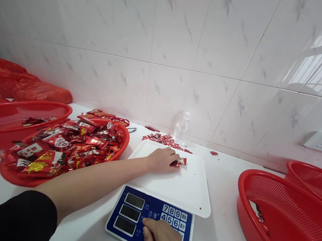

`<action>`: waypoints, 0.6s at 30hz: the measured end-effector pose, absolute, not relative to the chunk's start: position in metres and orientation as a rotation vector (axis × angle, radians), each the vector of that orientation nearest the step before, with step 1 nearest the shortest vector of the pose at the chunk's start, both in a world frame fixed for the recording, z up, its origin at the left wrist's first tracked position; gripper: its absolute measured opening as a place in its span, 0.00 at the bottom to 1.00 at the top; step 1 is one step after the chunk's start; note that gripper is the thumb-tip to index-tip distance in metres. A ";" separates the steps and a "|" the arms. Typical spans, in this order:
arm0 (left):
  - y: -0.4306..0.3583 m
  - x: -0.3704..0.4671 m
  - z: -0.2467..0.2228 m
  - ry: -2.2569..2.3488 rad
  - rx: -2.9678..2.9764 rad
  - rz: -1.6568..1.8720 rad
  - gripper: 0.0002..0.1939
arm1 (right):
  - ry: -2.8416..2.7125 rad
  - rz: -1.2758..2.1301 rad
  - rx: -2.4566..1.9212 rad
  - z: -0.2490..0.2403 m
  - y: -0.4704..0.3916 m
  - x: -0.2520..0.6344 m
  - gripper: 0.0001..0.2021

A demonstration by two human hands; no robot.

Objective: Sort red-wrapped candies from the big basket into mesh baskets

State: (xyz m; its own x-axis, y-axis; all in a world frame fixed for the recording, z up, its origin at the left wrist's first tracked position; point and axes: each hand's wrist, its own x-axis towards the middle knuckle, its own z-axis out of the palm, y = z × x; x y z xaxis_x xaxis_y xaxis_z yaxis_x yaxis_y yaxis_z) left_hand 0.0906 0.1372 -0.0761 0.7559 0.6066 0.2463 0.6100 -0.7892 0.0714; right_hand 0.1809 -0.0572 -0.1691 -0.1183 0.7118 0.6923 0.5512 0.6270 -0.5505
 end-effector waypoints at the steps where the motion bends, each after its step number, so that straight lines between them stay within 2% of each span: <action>1: 0.139 0.091 -0.073 -1.082 -2.948 -0.428 0.18 | -1.787 0.189 -1.026 -0.168 -0.057 0.181 0.08; 4: 0.146 0.088 -0.061 -1.376 -2.993 -0.545 0.14 | -1.781 0.196 -1.041 -0.166 -0.058 0.180 0.09; 7: 0.150 0.081 -0.050 -1.565 -2.975 -0.591 0.14 | -1.792 0.210 -1.037 -0.167 -0.058 0.181 0.09; 14: 0.142 0.075 -0.048 -1.604 -3.101 -0.355 0.14 | -1.783 0.198 -1.024 -0.170 -0.059 0.179 0.09; 18: 0.135 0.075 -0.048 -1.619 -3.058 -0.390 0.15 | -1.756 0.203 -1.027 -0.172 -0.058 0.178 0.10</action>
State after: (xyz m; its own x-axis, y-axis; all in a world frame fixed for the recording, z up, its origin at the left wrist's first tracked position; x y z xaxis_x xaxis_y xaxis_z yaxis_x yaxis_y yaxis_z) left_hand 0.0752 0.1346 -0.0484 0.5554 0.8308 0.0359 0.7561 -0.5225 0.3942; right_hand 0.1779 -0.0584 -0.1725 -0.0885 0.7167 0.6917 0.5401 0.6180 -0.5713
